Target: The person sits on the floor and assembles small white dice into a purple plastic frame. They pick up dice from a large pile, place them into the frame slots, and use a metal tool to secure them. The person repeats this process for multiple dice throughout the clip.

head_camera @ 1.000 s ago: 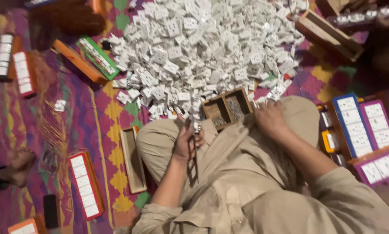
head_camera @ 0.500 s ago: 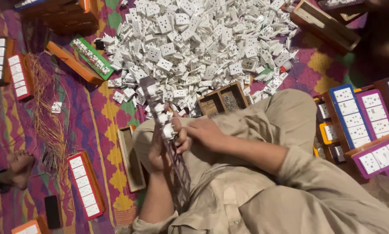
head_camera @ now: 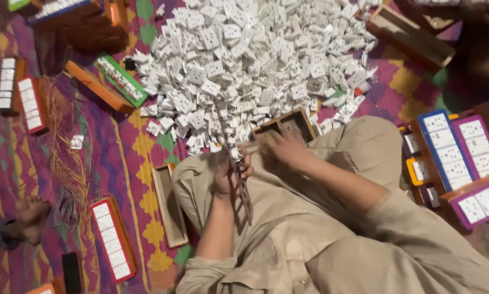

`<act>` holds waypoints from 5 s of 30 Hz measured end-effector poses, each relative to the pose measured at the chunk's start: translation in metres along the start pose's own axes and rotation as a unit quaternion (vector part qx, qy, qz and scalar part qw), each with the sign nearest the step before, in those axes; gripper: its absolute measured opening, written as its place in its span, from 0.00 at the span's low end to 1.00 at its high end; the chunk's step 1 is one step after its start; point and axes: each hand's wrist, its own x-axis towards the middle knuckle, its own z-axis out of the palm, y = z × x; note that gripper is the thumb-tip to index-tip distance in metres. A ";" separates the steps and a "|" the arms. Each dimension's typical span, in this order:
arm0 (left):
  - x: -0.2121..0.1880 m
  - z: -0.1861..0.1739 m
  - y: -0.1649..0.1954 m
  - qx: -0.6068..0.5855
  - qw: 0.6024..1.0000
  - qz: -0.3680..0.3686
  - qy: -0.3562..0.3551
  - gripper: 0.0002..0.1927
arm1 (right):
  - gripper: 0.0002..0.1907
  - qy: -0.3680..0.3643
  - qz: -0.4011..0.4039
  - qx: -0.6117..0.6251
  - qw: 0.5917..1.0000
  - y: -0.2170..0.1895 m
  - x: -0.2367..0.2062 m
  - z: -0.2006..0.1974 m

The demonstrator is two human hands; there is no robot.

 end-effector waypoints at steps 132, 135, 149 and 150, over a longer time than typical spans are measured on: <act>0.061 -0.020 -0.050 0.133 0.984 -0.120 0.025 0.30 | 0.21 0.372 0.037 0.391 0.841 -0.012 -0.008 0.065; 0.058 -0.019 -0.050 0.099 0.986 -0.133 0.026 0.29 | 0.17 0.373 0.033 0.333 0.865 -0.017 -0.008 0.062; 0.059 -0.013 -0.052 0.144 0.981 -0.123 0.033 0.36 | 0.05 0.382 0.046 0.288 0.877 -0.022 -0.001 0.055; 0.059 -0.013 -0.052 0.141 0.981 -0.127 0.040 0.35 | 0.05 0.382 0.042 0.286 0.878 -0.022 -0.001 0.054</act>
